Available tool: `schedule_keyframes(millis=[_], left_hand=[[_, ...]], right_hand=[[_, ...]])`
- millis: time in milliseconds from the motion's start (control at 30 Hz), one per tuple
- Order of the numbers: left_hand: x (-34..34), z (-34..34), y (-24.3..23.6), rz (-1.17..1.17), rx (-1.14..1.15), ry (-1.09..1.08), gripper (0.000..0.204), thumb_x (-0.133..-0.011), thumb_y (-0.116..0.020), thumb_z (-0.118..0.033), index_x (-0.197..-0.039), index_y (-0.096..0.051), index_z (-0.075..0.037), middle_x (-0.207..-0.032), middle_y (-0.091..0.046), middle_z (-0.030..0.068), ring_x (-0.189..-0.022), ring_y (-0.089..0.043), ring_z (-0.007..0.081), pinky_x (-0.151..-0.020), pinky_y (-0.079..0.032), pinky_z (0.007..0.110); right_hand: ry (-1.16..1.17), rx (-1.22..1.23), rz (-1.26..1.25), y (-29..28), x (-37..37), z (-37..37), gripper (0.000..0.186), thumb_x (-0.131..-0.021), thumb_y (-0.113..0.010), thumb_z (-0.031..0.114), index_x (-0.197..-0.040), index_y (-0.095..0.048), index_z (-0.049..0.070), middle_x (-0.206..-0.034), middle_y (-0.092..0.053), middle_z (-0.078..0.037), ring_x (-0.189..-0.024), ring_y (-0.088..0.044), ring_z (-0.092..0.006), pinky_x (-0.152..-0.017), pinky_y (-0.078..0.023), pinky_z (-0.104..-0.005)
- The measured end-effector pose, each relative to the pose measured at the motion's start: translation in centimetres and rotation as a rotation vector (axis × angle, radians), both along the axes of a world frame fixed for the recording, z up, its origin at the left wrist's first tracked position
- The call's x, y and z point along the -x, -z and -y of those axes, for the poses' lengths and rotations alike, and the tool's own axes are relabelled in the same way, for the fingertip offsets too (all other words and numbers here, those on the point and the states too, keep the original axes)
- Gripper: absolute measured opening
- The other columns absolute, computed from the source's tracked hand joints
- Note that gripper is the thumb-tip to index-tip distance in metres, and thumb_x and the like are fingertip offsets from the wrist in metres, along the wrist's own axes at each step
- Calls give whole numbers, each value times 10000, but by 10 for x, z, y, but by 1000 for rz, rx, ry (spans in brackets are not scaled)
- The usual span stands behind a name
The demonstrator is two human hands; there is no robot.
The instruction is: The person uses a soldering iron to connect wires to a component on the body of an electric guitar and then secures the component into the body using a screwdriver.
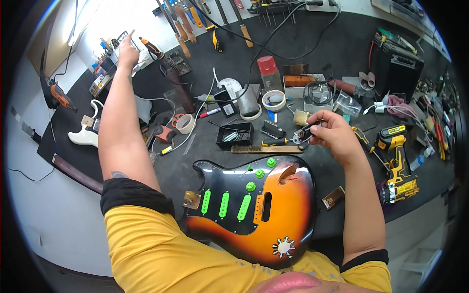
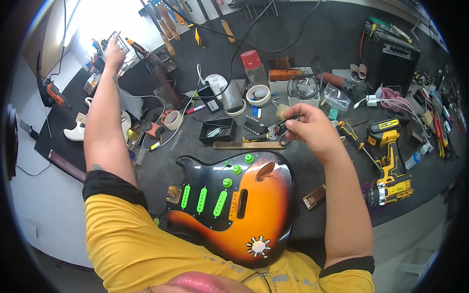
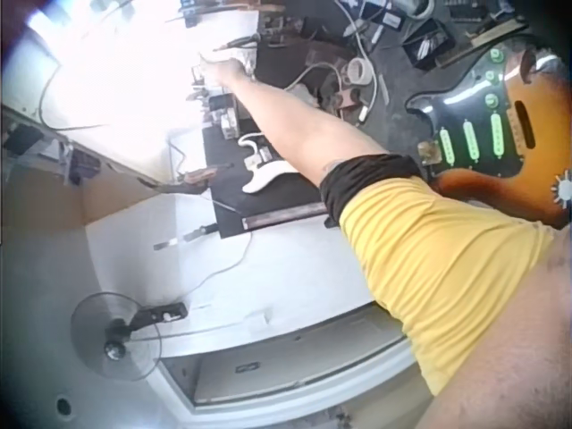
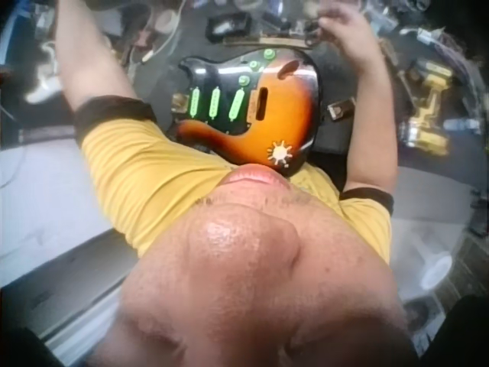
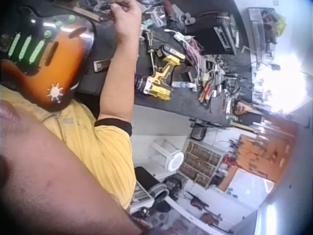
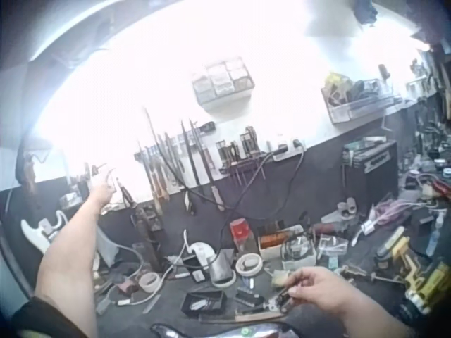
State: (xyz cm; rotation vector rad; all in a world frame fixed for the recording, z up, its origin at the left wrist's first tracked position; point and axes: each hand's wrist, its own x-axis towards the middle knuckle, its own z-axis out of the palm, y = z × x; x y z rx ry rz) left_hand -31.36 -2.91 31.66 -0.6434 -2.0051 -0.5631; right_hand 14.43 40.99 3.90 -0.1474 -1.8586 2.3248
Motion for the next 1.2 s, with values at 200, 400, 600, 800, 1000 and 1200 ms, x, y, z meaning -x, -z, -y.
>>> schedule_keyframes(millis=[200, 400, 600, 800, 1000, 1200], left_hand=[[-43, -35, -22, -117, 890, -332, 277, -827, -716, -2, -1057, -724, -156, -1205, -692, 16, -1177, -613, 301, -983, -523, 420], [-48, -46, -45, 52, 1034, -475, 229, -869, -747, -115, -1097, -722, -120, -1111, -731, 60, -1067, -655, 309, -905, -540, 408], [-14, -53, -66, 611, 768, -324, 263, -910, -763, -244, -1084, -715, -53, -886, -722, 83, -775, -677, 196, -693, -520, 373], [-3, -38, -34, 876, -32, -63, 301, -882, -773, -316, -1095, -732, -107, -746, -651, -14, -560, -514, 79, -461, -354, 267], [-10, -28, 20, 1138, -719, 1033, 566, -941, -478, -205, -1443, -462, 56, -948, -699, 67, -716, -624, 140, -842, -545, 386], [-10, -38, 57, 1073, -692, 828, 405, -956, -572, -102, -1352, -535, -26, -922, -705, 87, -614, -574, 118, -624, -511, 264]], right_hand=[[-3, -22, 2, 10, 6, -4, 176, -980, -654, 91, -1146, -636, 38, -924, -648, -27, -808, -663, -129, -775, -554, -279], [17, -44, 3, 9, 5, -2, 176, -984, -649, 92, -1150, -637, 34, -933, -664, -39, -810, -662, -128, -768, -548, -278], [6, -49, 24, 9, 6, -1, 175, -977, -652, 83, -1143, -635, 30, -943, -665, -47, -818, -658, -129, -770, -554, -276], [9, -39, 29, 6, 7, 6, 170, -972, -649, 72, -1135, -636, 24, -938, -660, -48, -811, -654, -127, -760, -557, -274], [39, -41, 3, 5, 4, -4, 176, -968, -656, 74, -1135, -638, 23, -942, -660, -45, -813, -656, -128, -757, -559, -275], [47, -48, -6, 1, 3, -6, 155, -974, -653, 59, -1124, -620, 41, -946, -666, -26, -808, -658, -110, -766, -565, -257]])
